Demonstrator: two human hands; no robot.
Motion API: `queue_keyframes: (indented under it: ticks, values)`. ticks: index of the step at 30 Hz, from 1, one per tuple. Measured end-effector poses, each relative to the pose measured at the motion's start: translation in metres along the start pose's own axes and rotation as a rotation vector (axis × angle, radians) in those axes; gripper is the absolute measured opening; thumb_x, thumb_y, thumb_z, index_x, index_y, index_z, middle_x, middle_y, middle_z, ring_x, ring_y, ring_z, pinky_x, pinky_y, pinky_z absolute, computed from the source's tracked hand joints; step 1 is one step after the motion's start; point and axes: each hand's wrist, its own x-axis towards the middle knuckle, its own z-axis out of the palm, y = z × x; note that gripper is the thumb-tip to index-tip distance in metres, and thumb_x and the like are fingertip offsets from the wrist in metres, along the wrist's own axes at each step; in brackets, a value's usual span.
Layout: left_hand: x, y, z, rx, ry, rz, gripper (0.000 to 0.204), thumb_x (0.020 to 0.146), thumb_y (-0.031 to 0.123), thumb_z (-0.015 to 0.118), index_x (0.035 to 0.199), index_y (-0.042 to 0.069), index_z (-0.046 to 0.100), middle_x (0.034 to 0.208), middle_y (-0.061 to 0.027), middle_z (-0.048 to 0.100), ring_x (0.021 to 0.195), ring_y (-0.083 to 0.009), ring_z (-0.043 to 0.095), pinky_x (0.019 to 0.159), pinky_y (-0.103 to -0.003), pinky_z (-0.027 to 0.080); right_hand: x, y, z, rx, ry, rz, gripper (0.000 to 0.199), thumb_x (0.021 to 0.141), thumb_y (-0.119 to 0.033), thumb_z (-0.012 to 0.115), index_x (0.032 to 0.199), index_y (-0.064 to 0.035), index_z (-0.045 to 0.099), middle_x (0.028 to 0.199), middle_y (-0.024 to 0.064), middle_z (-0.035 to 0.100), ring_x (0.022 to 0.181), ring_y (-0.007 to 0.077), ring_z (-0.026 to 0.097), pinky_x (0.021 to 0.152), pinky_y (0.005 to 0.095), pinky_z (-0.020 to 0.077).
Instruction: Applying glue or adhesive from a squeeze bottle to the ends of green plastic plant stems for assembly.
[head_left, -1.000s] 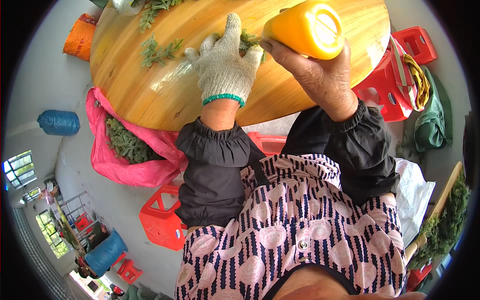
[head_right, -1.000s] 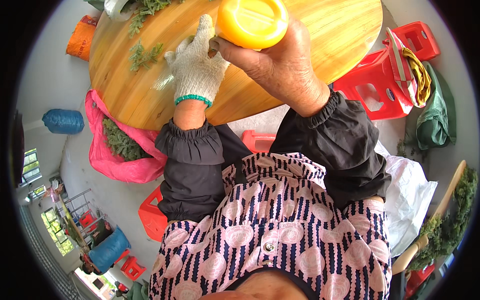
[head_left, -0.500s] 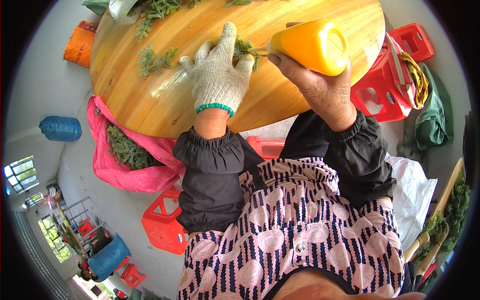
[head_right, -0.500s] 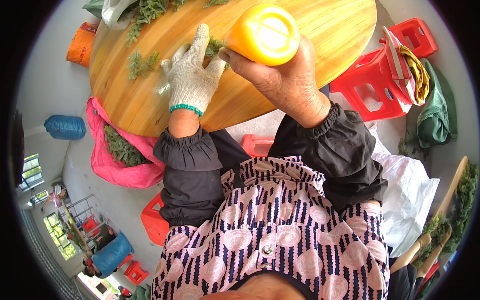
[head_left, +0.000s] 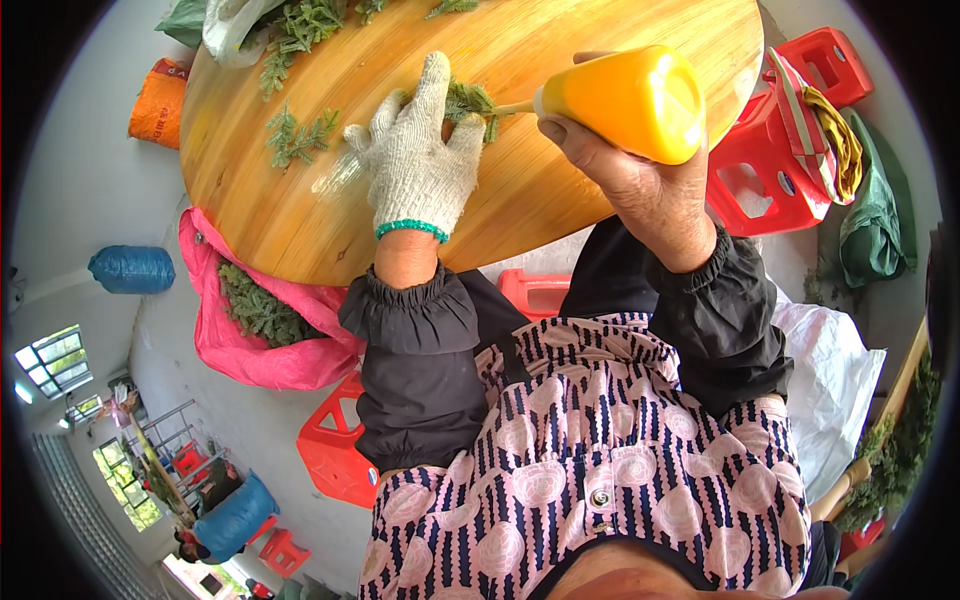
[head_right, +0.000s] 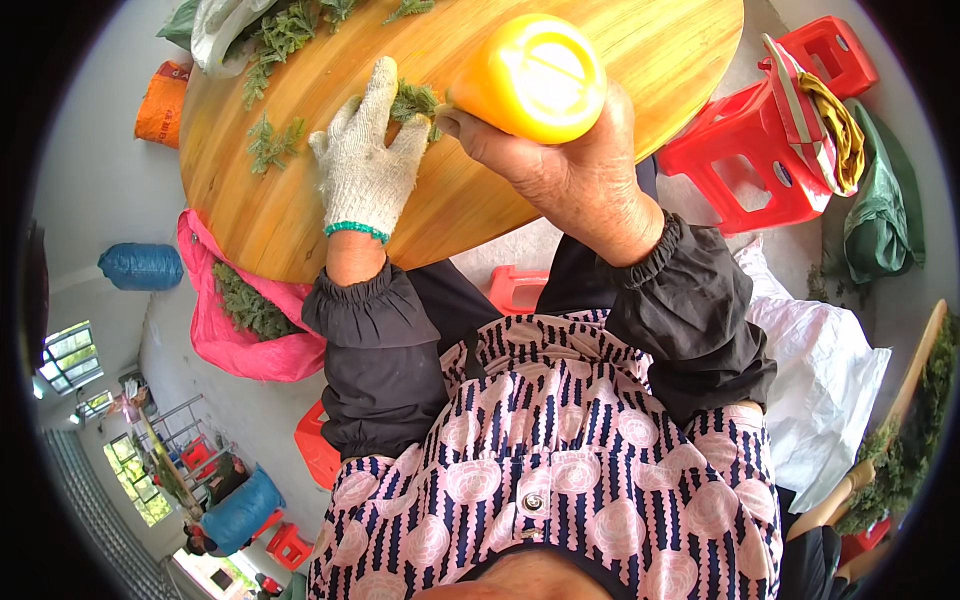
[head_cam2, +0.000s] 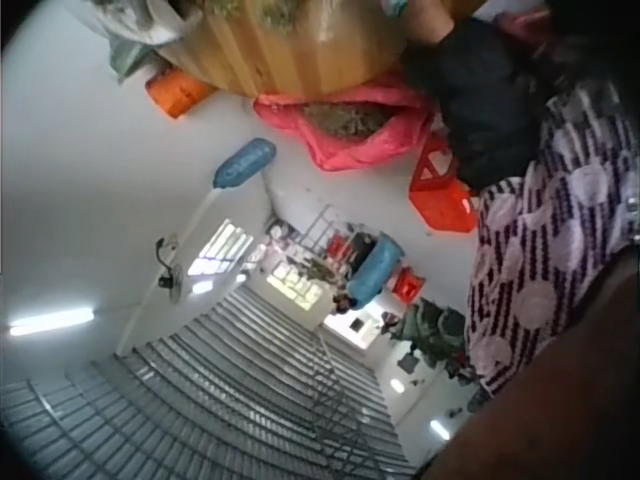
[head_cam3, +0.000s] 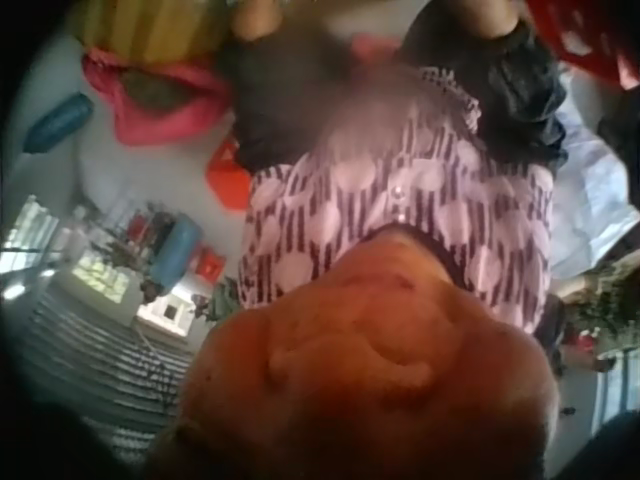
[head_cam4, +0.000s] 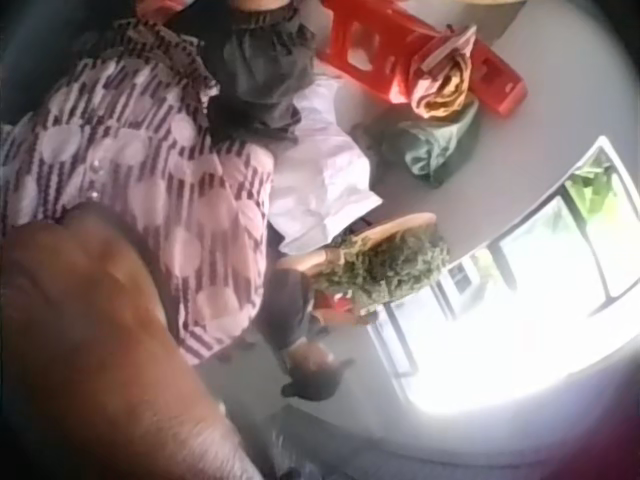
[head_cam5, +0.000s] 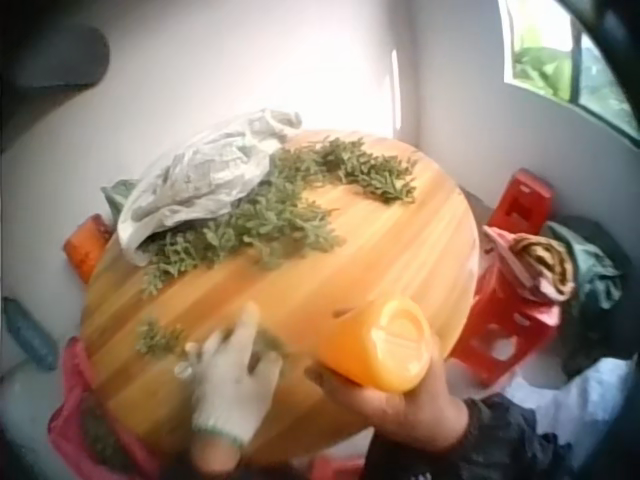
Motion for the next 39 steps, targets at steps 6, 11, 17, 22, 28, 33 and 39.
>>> queue_keyframes:
  ticks: [6,11,17,22,28,33,39]
  values:
    - [0.0,0.0,-0.006,0.003,0.017,-0.011,0.072,0.092,0.034,0.071,0.156,0.018,0.043,0.119,-0.0092,0.073,0.133,-0.0347,0.051,0.118,-0.072,0.018,-0.003,-0.011,-0.001,0.092,0.042,0.128,0.019,0.084,0.001,0.081,0.102,0.0008,0.074,0.117,0.0142,0.071,0.096,0.0208,0.073,0.09,0.0317,0.0595]
    - [-0.003,-0.006,-0.005,-0.005,0.051,0.016,0.07,0.091,0.035,0.071,0.155,0.02,0.045,0.121,-0.0101,0.072,0.131,-0.0351,0.053,0.117,-0.07,0.021,-0.007,-0.004,-0.005,0.051,0.047,0.057,0.026,0.085,0.001,0.081,0.109,0.0038,0.072,0.118,0.0129,0.071,0.096,0.0196,0.073,0.09,0.0316,0.0594]
    - [-0.001,-0.009,-0.004,-0.021,0.068,0.035,0.068,0.09,0.034,0.072,0.153,0.02,0.049,0.121,-0.0104,0.072,0.127,-0.0354,0.055,0.117,-0.069,0.021,-0.012,-0.007,-0.009,0.175,0.087,0.218,0.036,0.086,-0.002,0.081,0.12,0.0029,0.068,0.112,0.0102,0.073,0.097,0.0189,0.073,0.09,0.0309,0.0591]
    - [0.0,-0.011,-0.002,-0.054,0.102,0.064,0.068,0.09,0.033,0.073,0.152,0.021,0.05,0.119,-0.011,0.072,0.124,-0.0349,0.057,0.115,-0.068,0.024,-0.013,-0.007,-0.015,0.124,0.106,0.191,0.039,0.087,-0.002,0.081,0.123,0.0032,0.067,0.11,0.0098,0.073,0.098,0.0195,0.073,0.091,0.0318,0.0583]
    - [-0.001,-0.012,-0.008,-0.104,0.21,0.108,0.056,0.083,0.013,0.078,0.137,0.012,0.065,0.112,-0.0179,0.074,0.105,-0.0346,0.07,0.095,-0.045,0.049,-0.015,0.0,-0.015,0.527,0.425,0.284,0.024,0.085,0.003,0.078,0.107,0.0029,0.069,0.096,0.0064,0.074,0.086,0.0171,0.073,0.08,0.0299,0.0584]
    - [0.005,-0.003,-0.003,-0.132,0.297,0.189,0.039,0.08,0.007,0.076,0.119,0.012,0.074,0.101,-0.0161,0.074,0.093,-0.0357,0.068,0.086,-0.047,0.051,-0.019,0.022,-0.029,0.674,0.614,0.353,0.023,0.092,-0.005,0.076,0.114,0.0021,0.069,0.104,0.008,0.073,0.095,0.0187,0.071,0.088,0.0336,0.0562]
    - [-0.018,-0.029,-0.036,-0.361,0.444,-0.036,0.045,0.085,-0.005,0.065,0.129,0.005,0.07,0.115,-0.0123,0.073,0.107,-0.0242,0.069,0.099,-0.036,0.053,-0.002,0.048,-0.025,0.669,0.696,0.396,0.028,0.093,-0.01,0.078,0.116,0.0009,0.068,0.106,0.0071,0.071,0.097,0.0182,0.07,0.088,0.0344,0.056]
